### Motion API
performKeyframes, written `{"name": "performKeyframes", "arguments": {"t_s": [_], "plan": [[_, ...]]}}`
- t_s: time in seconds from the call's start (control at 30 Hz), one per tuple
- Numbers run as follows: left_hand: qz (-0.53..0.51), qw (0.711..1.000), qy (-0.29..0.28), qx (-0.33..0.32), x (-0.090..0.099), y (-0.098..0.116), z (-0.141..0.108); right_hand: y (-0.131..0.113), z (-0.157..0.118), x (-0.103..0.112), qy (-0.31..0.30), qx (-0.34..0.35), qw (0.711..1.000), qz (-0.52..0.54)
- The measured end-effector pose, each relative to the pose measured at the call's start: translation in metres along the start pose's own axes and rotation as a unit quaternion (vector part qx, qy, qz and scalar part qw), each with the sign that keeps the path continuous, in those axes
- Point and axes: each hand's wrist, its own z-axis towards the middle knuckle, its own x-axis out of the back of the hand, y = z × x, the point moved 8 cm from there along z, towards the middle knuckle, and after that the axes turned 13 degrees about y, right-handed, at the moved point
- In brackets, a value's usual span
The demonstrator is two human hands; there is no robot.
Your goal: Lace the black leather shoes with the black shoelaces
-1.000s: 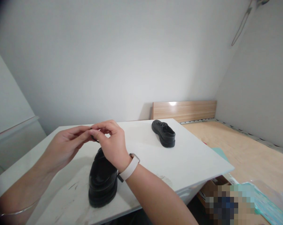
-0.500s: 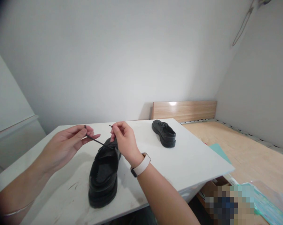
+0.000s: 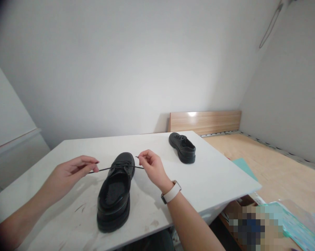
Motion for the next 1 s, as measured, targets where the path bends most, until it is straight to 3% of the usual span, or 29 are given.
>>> {"name": "performKeyframes", "arguments": {"t_s": [0.17, 0.4, 0.83, 1.0], "plan": [[0.124, 0.981, -0.083, -0.128, -0.026, 0.026, -0.017, -0.004, -0.017, -0.019, -0.078, 0.085, 0.972, -0.205], [0.157, 0.957, -0.082, -0.231, -0.038, 0.042, -0.03, -0.009, -0.025, -0.024, -0.087, 0.123, 0.958, -0.243], [0.198, 0.933, -0.098, -0.282, -0.036, 0.05, -0.037, -0.028, -0.029, -0.035, -0.108, 0.168, 0.948, -0.248], [0.198, 0.939, -0.092, -0.267, -0.035, 0.049, -0.033, -0.03, -0.029, -0.036, -0.107, 0.176, 0.943, -0.26]]}}
